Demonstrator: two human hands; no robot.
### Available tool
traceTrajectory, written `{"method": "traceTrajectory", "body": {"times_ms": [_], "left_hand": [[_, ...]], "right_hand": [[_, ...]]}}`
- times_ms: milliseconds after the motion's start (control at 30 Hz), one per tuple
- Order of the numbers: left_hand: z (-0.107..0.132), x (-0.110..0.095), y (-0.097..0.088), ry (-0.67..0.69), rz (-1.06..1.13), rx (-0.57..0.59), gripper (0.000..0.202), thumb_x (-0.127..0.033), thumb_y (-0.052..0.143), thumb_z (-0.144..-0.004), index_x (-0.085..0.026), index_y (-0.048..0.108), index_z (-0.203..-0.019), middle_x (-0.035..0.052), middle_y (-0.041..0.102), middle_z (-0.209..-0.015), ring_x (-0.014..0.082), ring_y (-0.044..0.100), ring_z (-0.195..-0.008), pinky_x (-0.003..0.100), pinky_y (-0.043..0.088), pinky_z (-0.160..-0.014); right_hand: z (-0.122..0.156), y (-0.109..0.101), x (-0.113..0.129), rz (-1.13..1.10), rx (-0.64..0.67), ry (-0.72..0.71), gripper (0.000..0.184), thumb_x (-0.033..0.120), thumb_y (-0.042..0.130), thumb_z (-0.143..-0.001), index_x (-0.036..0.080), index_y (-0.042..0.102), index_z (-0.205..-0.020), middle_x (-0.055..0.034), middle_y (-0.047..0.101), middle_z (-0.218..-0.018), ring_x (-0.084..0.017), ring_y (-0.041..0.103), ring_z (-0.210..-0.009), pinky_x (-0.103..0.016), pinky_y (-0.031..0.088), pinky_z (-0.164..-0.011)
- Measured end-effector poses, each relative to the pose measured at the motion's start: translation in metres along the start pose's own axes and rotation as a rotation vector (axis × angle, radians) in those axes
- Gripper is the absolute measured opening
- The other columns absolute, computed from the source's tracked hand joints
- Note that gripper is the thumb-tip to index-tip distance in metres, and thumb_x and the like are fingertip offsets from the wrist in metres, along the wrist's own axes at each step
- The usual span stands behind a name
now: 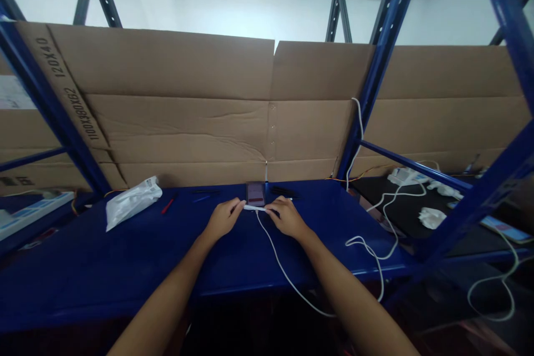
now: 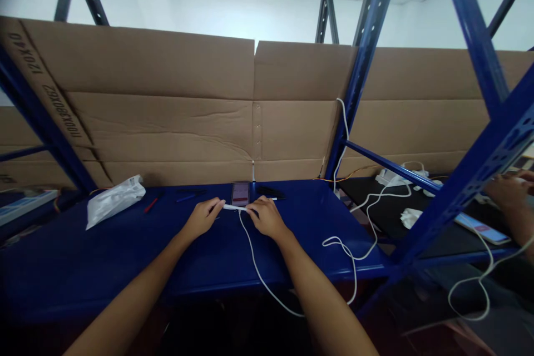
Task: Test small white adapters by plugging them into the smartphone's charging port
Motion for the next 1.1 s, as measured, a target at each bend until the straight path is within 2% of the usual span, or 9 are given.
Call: {"method": "traceTrajectory", "body": {"times_ms": [267,467,633,733,867,967,1100], "left_hand": [[-0.001,0.012,0.0,-0.108,0.101,-0.081,0.053,-0.053,0.042,-0.097,-0.02,0.029,-0.058,-0.0056,0.028,-0.054,0.0093,0.032,-0.053,0.025,0.022,-0.053],[-0.002,0.026,-0.002,-0.253,0.271,-0.177,0.055,-0.056,0.052,-0.089,-0.02,0.03,-0.053,-0.0053,0.026,-0.051,0.009,0.028,-0.049,0.025,0.021,-0.049],[0.002,0.052,-0.013,-0.497,0.528,-0.329,0.055,-0.057,0.059,-0.084,-0.022,0.033,-0.051,-0.0059,0.031,-0.046,0.0083,0.029,-0.043,0.023,0.023,-0.043],[0.003,0.057,-0.018,-0.533,0.646,-0.399,0.055,-0.057,0.061,-0.084,-0.022,0.034,-0.051,-0.0063,0.032,-0.045,0.0081,0.032,-0.041,0.022,0.026,-0.041],[0.001,0.052,-0.013,-0.542,0.706,-0.332,0.054,-0.062,0.059,-0.085,-0.02,0.041,-0.056,-0.0056,0.039,-0.047,0.0077,0.037,-0.041,0.02,0.028,-0.041],[0.0,0.048,-0.008,-0.532,0.703,-0.255,0.053,-0.064,0.058,-0.086,-0.019,0.046,-0.062,-0.0055,0.045,-0.05,0.0074,0.04,-0.041,0.019,0.029,-0.041],[-0.001,0.044,-0.002,-0.484,0.665,-0.171,0.052,-0.065,0.062,-0.084,-0.018,0.051,-0.065,-0.0065,0.045,-0.05,0.007,0.041,-0.042,0.018,0.028,-0.042]], "right_hand": [[0.0,-0.005,0.012,0.122,-0.036,-0.021,0.021,0.029,0.052,-0.102,0.022,0.072,-0.105,-0.0069,0.074,-0.096,-0.022,0.056,-0.098,-0.036,0.035,-0.085],[-0.002,-0.004,0.025,0.198,-0.062,-0.071,0.02,0.027,0.052,-0.102,0.02,0.071,-0.103,-0.008,0.073,-0.093,-0.023,0.055,-0.097,-0.037,0.034,-0.083],[0.0,-0.004,0.014,0.14,-0.117,-0.025,0.012,0.023,0.058,-0.098,0.02,0.07,-0.098,-0.0074,0.072,-0.094,-0.023,0.057,-0.093,-0.037,0.038,-0.083],[0.0,-0.006,-0.001,-0.021,-0.208,0.038,0.011,0.025,0.062,-0.096,0.022,0.072,-0.098,-0.0059,0.072,-0.096,-0.022,0.058,-0.094,-0.035,0.042,-0.086],[-0.001,-0.001,-0.019,-0.128,-0.262,0.132,0.006,0.025,0.071,-0.089,0.023,0.076,-0.092,-0.0053,0.071,-0.093,-0.021,0.06,-0.09,-0.035,0.044,-0.086],[-0.002,0.008,-0.029,-0.189,-0.21,0.191,0.004,0.022,0.07,-0.088,0.023,0.074,-0.088,-0.0027,0.074,-0.086,-0.02,0.062,-0.081,-0.033,0.046,-0.079],[-0.002,0.016,-0.036,-0.177,-0.149,0.234,0.003,0.022,0.07,-0.087,0.024,0.073,-0.086,-0.0024,0.076,-0.089,-0.022,0.065,-0.085,-0.034,0.048,-0.081]]}}
Point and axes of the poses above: each hand's wrist, its own z-axis away from the middle knuckle, its own y-axis out of the palm, x = y × z, the point moved 6 cm from there along -z, towards the middle knuckle
